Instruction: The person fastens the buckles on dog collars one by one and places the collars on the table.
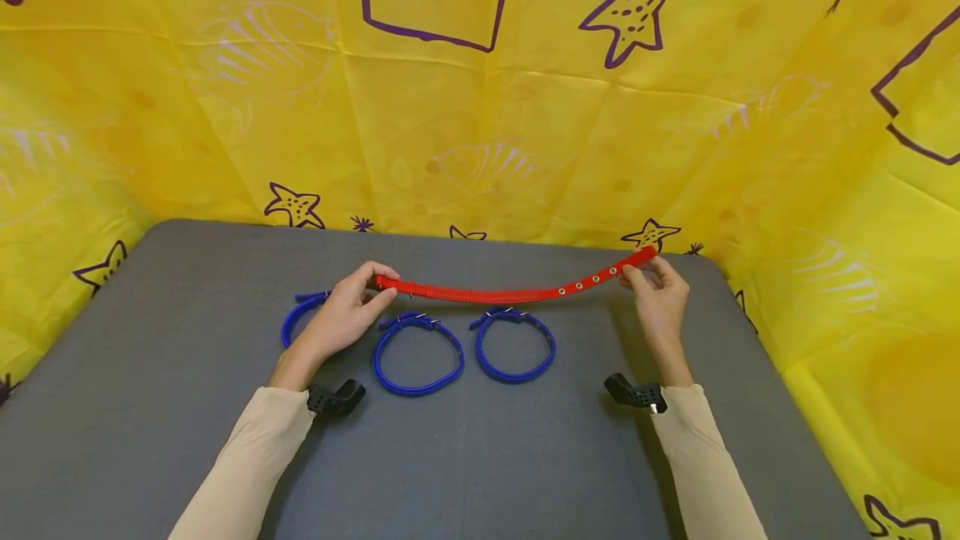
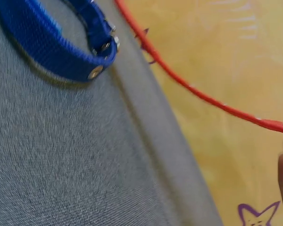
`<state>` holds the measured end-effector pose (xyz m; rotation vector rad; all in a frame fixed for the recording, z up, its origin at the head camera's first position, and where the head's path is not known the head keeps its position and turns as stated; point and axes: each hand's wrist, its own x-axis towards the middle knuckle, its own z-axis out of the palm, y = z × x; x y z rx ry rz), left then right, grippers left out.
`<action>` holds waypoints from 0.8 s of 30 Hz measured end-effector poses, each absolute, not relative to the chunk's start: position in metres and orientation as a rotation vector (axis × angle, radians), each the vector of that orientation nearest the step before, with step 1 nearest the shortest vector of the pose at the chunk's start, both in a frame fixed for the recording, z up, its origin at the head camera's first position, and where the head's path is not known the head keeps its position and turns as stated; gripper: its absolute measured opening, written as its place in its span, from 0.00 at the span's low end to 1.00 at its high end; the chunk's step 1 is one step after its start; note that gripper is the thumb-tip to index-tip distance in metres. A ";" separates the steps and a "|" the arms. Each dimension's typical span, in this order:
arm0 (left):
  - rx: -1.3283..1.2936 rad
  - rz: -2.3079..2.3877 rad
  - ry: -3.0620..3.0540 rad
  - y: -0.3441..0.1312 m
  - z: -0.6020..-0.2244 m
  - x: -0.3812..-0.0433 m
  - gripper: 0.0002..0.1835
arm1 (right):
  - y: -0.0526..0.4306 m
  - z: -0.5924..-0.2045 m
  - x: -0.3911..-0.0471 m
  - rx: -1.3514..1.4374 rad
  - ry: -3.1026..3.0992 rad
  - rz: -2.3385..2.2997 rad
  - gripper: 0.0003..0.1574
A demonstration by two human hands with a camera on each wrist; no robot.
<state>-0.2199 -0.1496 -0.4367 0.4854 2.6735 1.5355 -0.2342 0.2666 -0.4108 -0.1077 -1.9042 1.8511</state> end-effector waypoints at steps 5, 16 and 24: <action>0.500 1.544 2.658 -0.148 -0.429 -0.212 0.13 | 0.271 -0.414 -0.231 -0.092 -1.970 1.847 0.11; 0.574 1.585 2.646 -0.151 -0.421 -0.201 0.10 | 0.274 -0.406 -0.208 0.046 -2.038 1.860 0.09; 0.587 1.607 2.586 -0.153 -0.412 -0.194 0.09 | 0.278 -0.404 -0.193 0.315 -2.173 1.841 0.11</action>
